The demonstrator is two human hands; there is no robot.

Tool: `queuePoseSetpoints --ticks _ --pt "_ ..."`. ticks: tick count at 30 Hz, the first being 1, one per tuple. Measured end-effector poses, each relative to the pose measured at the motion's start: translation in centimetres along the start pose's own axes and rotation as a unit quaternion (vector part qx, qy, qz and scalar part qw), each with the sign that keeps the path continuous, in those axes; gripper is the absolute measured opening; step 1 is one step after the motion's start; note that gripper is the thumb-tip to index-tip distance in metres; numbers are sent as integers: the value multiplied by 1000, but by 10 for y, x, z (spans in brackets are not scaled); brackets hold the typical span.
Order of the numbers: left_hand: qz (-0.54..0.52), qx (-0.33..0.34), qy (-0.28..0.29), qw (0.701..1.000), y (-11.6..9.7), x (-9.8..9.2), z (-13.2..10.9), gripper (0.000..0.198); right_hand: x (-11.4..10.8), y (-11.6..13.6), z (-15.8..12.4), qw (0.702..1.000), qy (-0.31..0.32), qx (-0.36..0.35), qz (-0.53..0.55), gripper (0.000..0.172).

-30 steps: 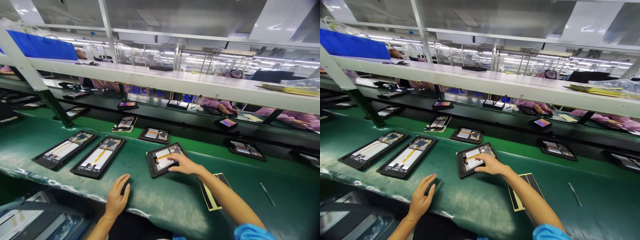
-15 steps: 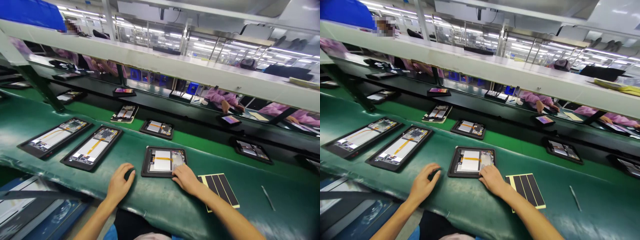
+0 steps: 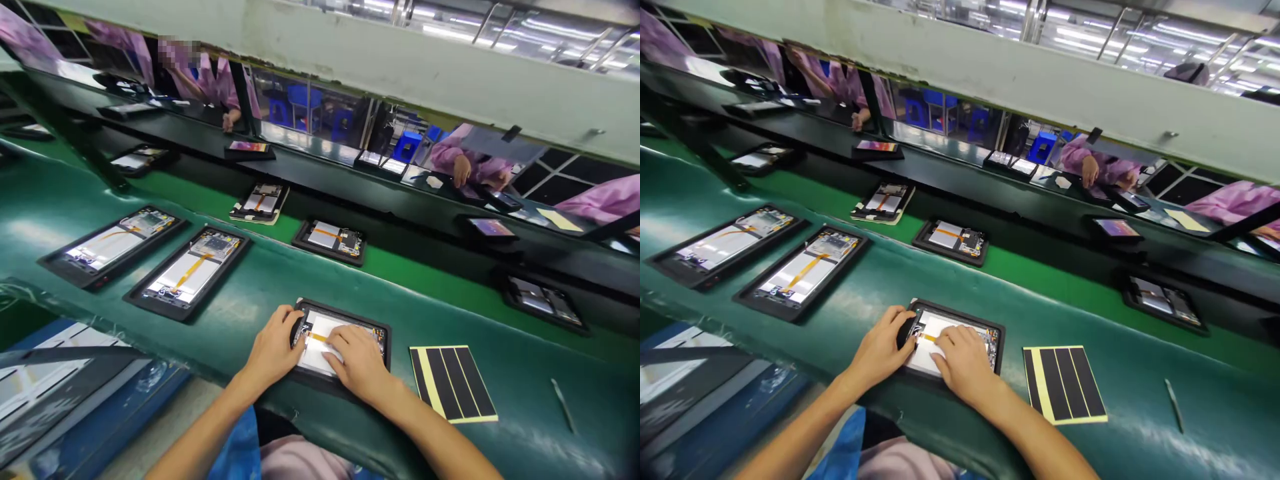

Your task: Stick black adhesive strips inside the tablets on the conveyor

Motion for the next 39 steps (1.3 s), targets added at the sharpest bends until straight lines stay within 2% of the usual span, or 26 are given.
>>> queuePoseSetpoints --ticks 5,7,12,18,22,25,32,39 --pt "35 -2 9 999 -7 6 2 30 24 7 15 998 29 -44 -36 8" --pt "41 -1 10 999 -9 9 3 30 27 6 16 998 23 -53 -39 7" --pt "30 5 10 999 -4 5 1 33 24 7 15 996 -9 -79 -40 20" --pt "-16 98 -6 995 -1 -18 -23 34 25 9 15 995 -21 -89 -39 23" --pt "17 154 35 987 -5 -12 -39 42 24 10 14 995 -23 -90 -38 20" --pt "40 180 42 982 -8 -7 -42 45 22 12 14 994 -38 -96 -38 21" --pt "47 167 17 985 -10 -8 -43 41 18 17 16 990 -76 -120 -22 16" --pt "50 160 7 986 -13 -9 -43 40 16 17 16 990 -80 -114 -10 15"
Point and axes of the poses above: each hand's wrist, its own z-axis towards the middle knuckle, its own x-axis out of the palm, y = z × x, the point moved 6 cm from there along z, towards the middle knuckle, and after that the axes turned 15 degrees about -y, right-handed, at the moved point
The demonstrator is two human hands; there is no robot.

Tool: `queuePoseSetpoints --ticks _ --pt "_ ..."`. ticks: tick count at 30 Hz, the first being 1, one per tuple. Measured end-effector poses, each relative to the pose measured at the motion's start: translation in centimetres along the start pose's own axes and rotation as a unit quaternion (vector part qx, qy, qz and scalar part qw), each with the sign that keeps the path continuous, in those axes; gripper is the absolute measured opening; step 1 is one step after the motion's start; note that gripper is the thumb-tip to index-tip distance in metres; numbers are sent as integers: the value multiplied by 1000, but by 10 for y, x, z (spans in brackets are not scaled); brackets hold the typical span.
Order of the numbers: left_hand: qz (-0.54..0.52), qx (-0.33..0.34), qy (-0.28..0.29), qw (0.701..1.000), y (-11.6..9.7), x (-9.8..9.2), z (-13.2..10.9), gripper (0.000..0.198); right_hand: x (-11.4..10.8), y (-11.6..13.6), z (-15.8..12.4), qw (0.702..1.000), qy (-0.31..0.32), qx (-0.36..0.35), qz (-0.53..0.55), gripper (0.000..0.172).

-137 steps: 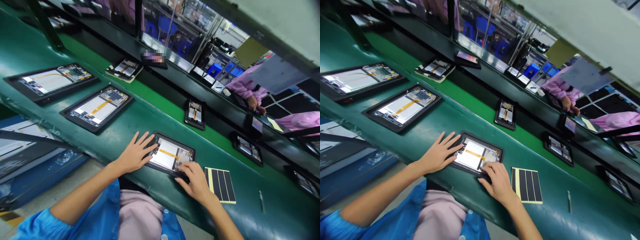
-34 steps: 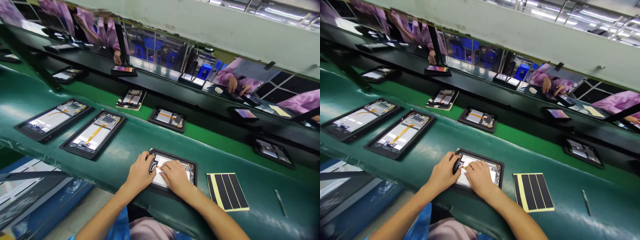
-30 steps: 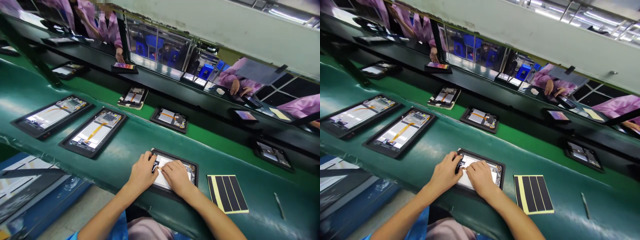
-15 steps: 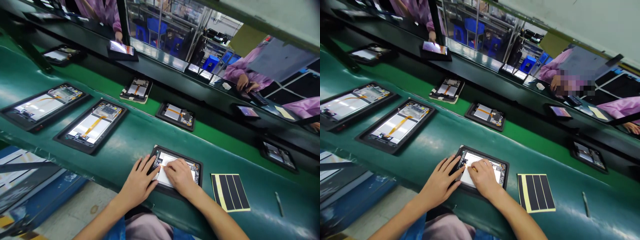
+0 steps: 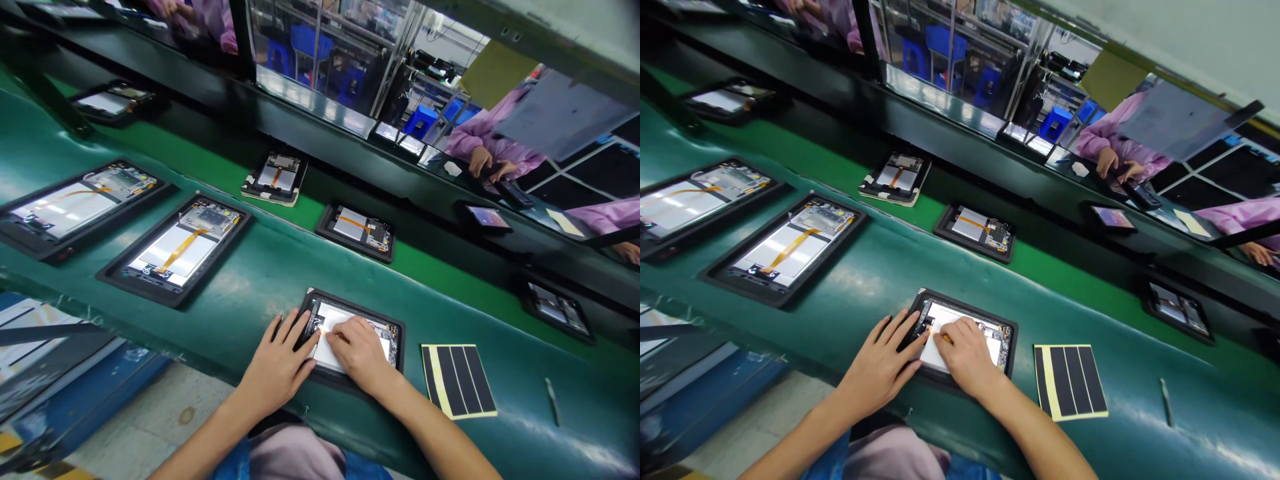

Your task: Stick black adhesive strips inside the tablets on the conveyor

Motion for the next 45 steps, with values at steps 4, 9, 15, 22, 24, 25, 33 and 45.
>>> queuePoseSetpoints --ticks 4,9,15,22,24,25,33,45 --pt "0 0 -2 1000 0 -1 0 40 -2 0 2 1000 -7 8 18 17" --pt "4 8 -8 1000 -1 -2 1 39 -1 -3 0 999 -5 23 44 19" --pt "1 8 -15 1000 -1 -2 -1 40 1 -11 -2 996 -7 50 78 13" --pt "-13 -7 -23 1000 1 -1 -4 42 4 -8 -1 997 27 27 69 14" --pt "-19 -8 -24 999 2 -2 -5 42 5 -6 -2 997 49 10 52 20" --pt "-23 -4 -23 999 2 -2 -6 43 5 -4 -3 997 58 4 45 22" --pt "-39 9 -27 999 3 -4 -10 45 8 8 -10 993 119 -20 -6 36" --pt "-56 8 -15 998 5 0 -13 51 7 5 -4 986 163 7 24 44"
Point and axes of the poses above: each hand's wrist, its own z-axis towards the middle knuckle, its own x-axis out of the palm, y = z × x, the point moved 6 cm from there along z, towards the middle knuckle, and after that the axes turned 15 degrees about -y, right-handed, at the moved point
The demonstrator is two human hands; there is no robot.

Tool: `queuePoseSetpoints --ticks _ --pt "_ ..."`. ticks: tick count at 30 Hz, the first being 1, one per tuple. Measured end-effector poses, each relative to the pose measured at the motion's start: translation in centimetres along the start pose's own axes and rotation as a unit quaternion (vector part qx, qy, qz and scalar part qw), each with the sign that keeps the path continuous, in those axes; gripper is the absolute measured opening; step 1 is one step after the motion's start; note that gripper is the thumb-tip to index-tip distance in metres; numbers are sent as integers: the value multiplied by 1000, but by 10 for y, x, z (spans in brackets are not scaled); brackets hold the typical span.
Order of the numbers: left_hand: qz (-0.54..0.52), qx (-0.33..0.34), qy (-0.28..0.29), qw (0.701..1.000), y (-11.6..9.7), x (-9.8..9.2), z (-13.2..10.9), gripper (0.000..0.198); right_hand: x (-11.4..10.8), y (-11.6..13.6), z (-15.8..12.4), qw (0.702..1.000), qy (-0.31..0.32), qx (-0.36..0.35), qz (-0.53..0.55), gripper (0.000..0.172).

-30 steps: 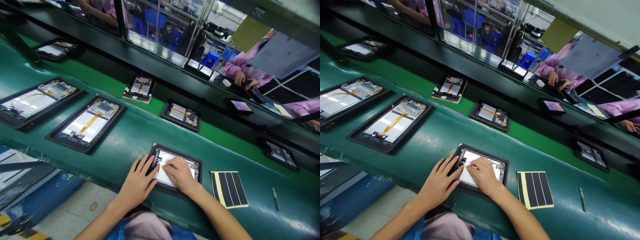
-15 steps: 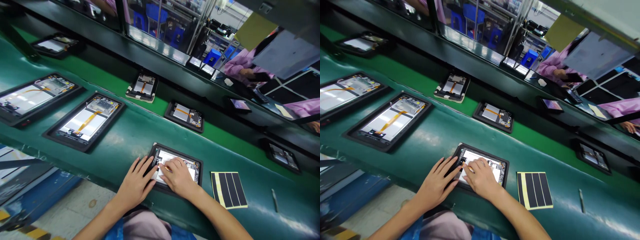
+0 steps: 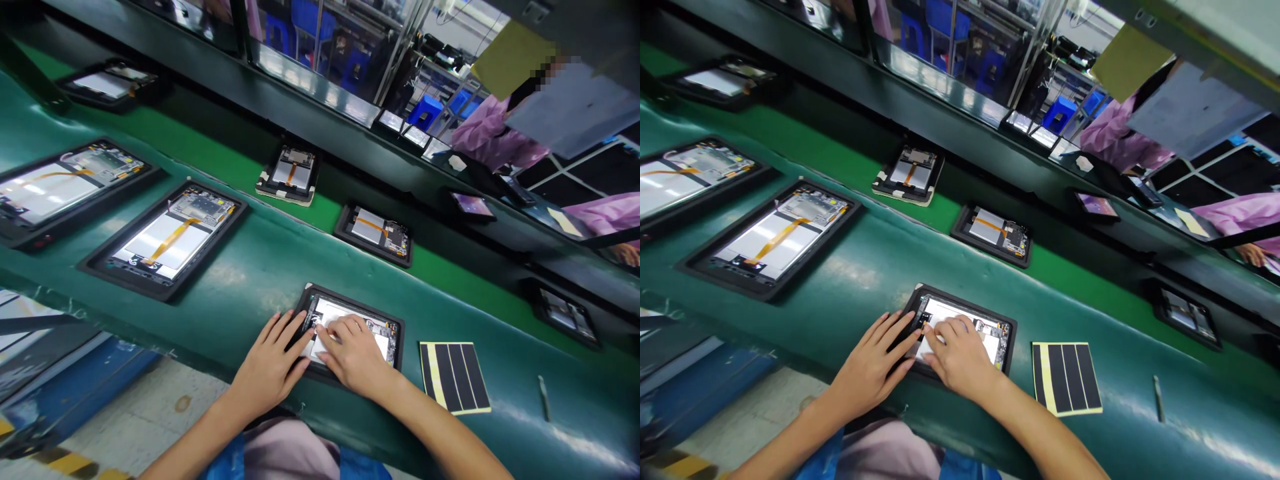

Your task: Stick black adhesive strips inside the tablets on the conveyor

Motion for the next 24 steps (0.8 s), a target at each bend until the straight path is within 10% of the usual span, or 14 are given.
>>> queuePoseSetpoints --ticks 24 --pt "-19 -26 37 999 2 -1 6 46 12 -37 50 986 12 159 40 16"
Point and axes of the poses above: each hand's wrist, its own z-axis towards the middle knuckle, its own x-axis out of the palm, y = z × x, the point moved 6 cm from there along z, towards the middle knuckle, and after that the axes turned 15 degrees about -y, right-handed, at the moved point
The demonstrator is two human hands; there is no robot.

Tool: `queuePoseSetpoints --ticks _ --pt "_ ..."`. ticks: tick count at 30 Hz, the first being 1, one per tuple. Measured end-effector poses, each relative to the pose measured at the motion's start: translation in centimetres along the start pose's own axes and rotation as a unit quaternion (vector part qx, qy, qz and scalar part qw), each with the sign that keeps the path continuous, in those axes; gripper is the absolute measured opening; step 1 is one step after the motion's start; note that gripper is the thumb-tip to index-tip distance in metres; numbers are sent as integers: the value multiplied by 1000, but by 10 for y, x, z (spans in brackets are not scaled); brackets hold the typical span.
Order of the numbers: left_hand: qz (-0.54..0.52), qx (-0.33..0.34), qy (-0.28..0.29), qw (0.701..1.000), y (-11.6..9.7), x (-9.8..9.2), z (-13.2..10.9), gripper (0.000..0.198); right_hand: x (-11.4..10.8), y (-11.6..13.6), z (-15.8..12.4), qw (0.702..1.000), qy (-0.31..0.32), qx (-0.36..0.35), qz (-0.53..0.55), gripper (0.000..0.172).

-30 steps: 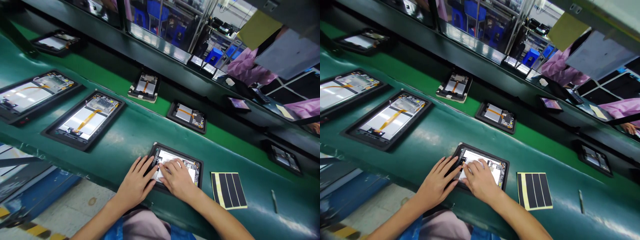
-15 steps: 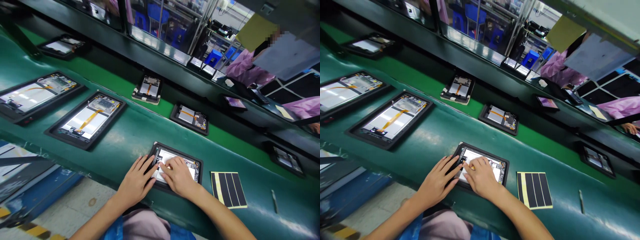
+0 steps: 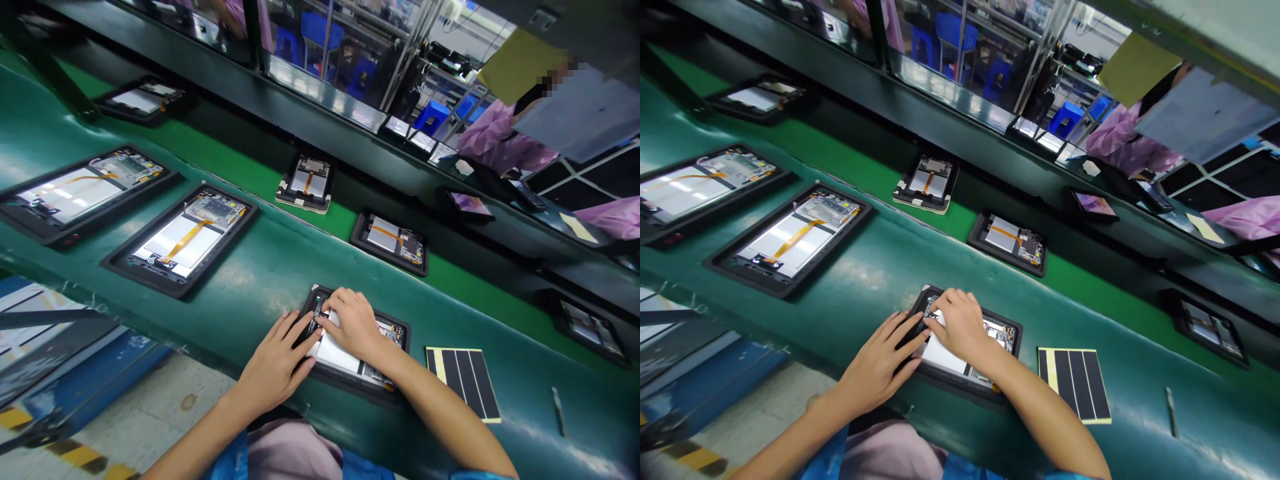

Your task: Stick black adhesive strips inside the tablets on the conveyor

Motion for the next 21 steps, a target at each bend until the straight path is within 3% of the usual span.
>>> queuePoseSetpoints --ticks 9,21 --pt "12 13 4 1000 -1 -1 0 47 4 -9 2 1000 17 -14 1 37" --pt "13 11 13 1000 0 2 0 55 -3 -6 12 995 73 -65 -18 38"
Point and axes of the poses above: each hand's wrist, its own z-axis towards the middle knuckle, its own x-axis out of the palm, y = z × x, the point moved 6 cm from there along z, towards the middle knuckle, and after that the axes turned 15 degrees about -y, right-handed, at the moved point
